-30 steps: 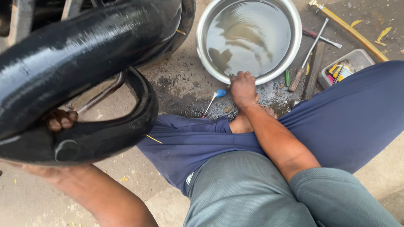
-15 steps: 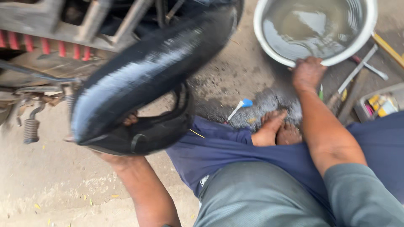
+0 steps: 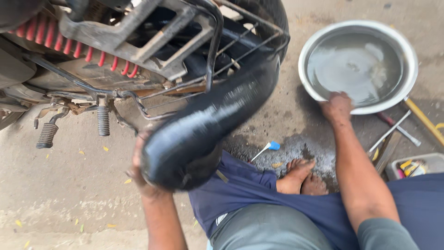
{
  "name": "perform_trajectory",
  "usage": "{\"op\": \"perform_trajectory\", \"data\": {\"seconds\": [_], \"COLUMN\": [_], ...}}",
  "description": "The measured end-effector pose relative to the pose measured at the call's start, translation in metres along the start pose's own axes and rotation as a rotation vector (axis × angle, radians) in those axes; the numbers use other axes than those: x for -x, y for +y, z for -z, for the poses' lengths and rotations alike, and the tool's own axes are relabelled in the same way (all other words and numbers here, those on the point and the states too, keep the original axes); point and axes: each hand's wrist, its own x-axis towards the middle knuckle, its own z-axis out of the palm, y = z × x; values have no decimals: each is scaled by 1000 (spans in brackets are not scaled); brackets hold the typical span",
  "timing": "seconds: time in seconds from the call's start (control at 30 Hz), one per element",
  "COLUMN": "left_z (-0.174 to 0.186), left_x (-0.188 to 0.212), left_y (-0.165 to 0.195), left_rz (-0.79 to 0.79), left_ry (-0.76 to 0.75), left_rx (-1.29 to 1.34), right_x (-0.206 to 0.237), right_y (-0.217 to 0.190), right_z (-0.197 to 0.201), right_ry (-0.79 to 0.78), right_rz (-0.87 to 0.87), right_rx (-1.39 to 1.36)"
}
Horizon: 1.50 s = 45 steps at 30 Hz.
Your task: The person sits on the ground and works on the rear tire of a motorcycle. They submerge the tire in a metal bowl of water to locate a leak, then use a small tool to probe the puncture site. Finally, they remove the tire from the water and place it on the ground.
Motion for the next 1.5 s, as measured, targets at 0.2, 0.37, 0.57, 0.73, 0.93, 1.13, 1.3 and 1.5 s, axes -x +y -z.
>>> {"op": "perform_trajectory", "data": {"seconds": [0.2,0.37,0.57,0.73,0.93,1.13,1.3,1.5], "left_z": [1,5,14,26,49,87,120,150], "left_x": [22,31,31,25,11,-7,-10,6], "left_y": [7,9,6,0,-9,-12,-9,-2], "left_rz": [203,279,331,305,320,-61,49,99], "left_ry": [-300,-266,-198,-249,-312,-220,-57,-55], "left_rx": [-99,-92,-89,-65,-74,-538,-32,-25], "right_x": [-75,-126,-104,-124,-37,98,189,233], "right_y": [-130,-229,-225,-220,-184,-252,-339,-400], "right_z": [57,96,83,65,35,156,211,125], "right_ry": [-171,-481,-263,-363,278,716,149,69], "right_rz": [87,321,319,257,37,716,1269,1208], "right_rx": [-1132,-1446,-1378,-1504,-1315,-1013,-365,-57]}}
